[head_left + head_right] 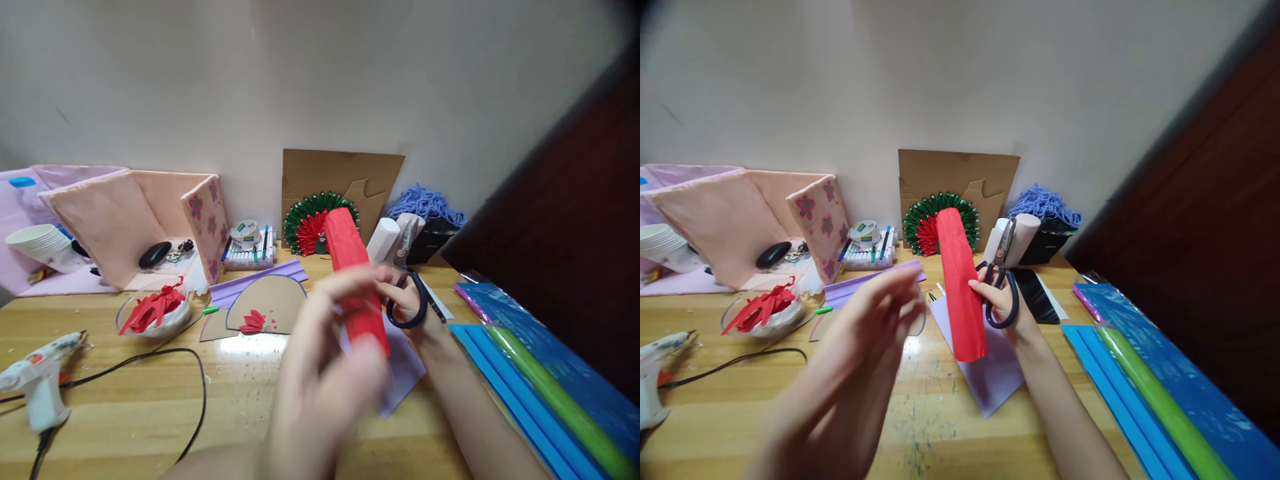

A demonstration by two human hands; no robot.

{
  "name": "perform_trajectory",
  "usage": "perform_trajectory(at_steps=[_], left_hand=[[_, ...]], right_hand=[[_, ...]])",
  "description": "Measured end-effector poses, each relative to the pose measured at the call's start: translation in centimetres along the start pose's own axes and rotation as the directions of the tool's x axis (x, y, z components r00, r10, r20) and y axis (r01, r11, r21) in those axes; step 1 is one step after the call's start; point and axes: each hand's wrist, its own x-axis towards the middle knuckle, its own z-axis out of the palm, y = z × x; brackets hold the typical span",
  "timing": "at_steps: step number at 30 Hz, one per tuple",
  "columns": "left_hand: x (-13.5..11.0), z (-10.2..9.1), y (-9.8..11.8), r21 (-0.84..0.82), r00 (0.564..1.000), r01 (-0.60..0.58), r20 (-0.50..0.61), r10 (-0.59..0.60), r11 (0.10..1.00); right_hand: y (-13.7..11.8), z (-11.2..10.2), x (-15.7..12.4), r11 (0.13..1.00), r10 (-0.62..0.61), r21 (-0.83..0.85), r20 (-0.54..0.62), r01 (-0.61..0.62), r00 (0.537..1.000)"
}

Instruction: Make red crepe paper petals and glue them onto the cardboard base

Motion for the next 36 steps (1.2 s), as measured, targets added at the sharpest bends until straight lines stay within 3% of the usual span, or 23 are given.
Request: perform_trajectory(at_steps=[2,5,7,9,11,13,14,15,17,20,23,25,26,27,29,32,34,36], left_hand=[[1.5,1.0,-1.5,0.026,0.987,0.155,0.03,-0.156,0.988],[4.1,1.6,-5.1,0.057,0.911,0.402,0.077,-0.406,0.914],[5.5,1.0,-7.4,0.017,0.913,0.402,0.065,-0.403,0.915],[6.6,0.1,-9.0,-0.098,0.937,0.331,-0.083,-0.339,0.939],[7.5,-1.0,-9.9,-0.139,0.938,0.293,-0.151,-0.313,0.946],[8.1,-1.8,-10.2,-0.161,0.94,0.277,-0.162,-0.302,0.947],[8.4,-2.1,-10.2,-0.17,0.941,0.275,-0.156,-0.302,0.946],[8.5,-2.2,-10.3,-0.176,0.942,0.278,-0.142,-0.304,0.944],[8.5,-2.3,-10.4,-0.166,0.946,0.292,-0.096,-0.31,0.942],[8.1,-2.0,-10.6,-0.151,0.941,0.33,-0.034,-0.338,0.932],[7.6,-1.4,-10.7,-0.234,0.927,0.369,0.032,-0.372,0.899],[7.4,-1.0,-10.8,-0.334,0.928,0.373,0.126,-0.351,0.865],[7.3,-0.8,-10.8,-0.373,0.931,0.365,0.16,-0.328,0.853],[7.3,-0.7,-10.6,-0.393,0.934,0.355,0.18,-0.308,0.848],[7.6,-0.7,-10.1,-0.389,0.939,0.341,0.184,-0.291,0.856],[8.4,-1.5,-8.6,-0.415,0.947,0.318,0.178,-0.266,0.852],[9.0,-2.3,-7.4,-0.506,0.955,0.295,0.16,-0.248,0.81],[9.3,-2.8,-6.6,-0.541,0.94,0.339,0.157,-0.304,0.77]], right_hand=[[-0.1,0.5,-0.3,0.999,-0.038,0.039,0.013,0.037,0.999],[-0.3,1.5,-1.0,0.996,-0.058,-0.055,0.11,0.064,0.992],[-0.4,1.8,-1.3,0.984,0.005,-0.176,0.164,0.024,0.986],[-0.5,1.6,-1.2,0.945,0.052,-0.326,0.112,-0.012,0.992],[-0.3,0.8,-0.9,0.824,0.046,-0.565,0.002,-0.036,0.999],[0.3,-0.1,-0.4,0.576,0.065,-0.812,-0.065,-0.09,0.996],[0.7,-0.5,-0.1,0.441,0.103,-0.89,-0.081,-0.118,0.991],[1.3,-0.9,0.1,0.36,0.139,-0.923,-0.095,-0.14,0.986],[2.4,-1.2,0.4,0.304,0.193,-0.938,-0.111,-0.167,0.975],[3.5,-0.7,0.4,0.323,0.214,-0.93,-0.107,-0.174,0.971],[3.1,0.8,-0.2,0.396,0.161,-0.911,-0.052,-0.113,0.986],[2.5,2.0,-0.8,0.524,0.146,-0.851,0.084,-0.005,0.986],[2.3,2.7,-1.2,0.625,0.156,-0.779,0.196,0.058,0.968],[2.2,3.3,-1.5,0.78,0.17,-0.619,0.344,0.087,0.924],[2.5,4.3,-2.1,0.931,0.193,-0.365,0.472,-0.009,0.86],[3.4,5.4,-2.6,0.951,0.259,-0.269,0.422,-0.153,0.869],[3.8,6.0,-3.0,0.95,0.223,-0.293,0.392,-0.108,0.893],[4.2,6.5,-3.4,0.936,0.138,-0.352,0.381,0.005,0.914]])
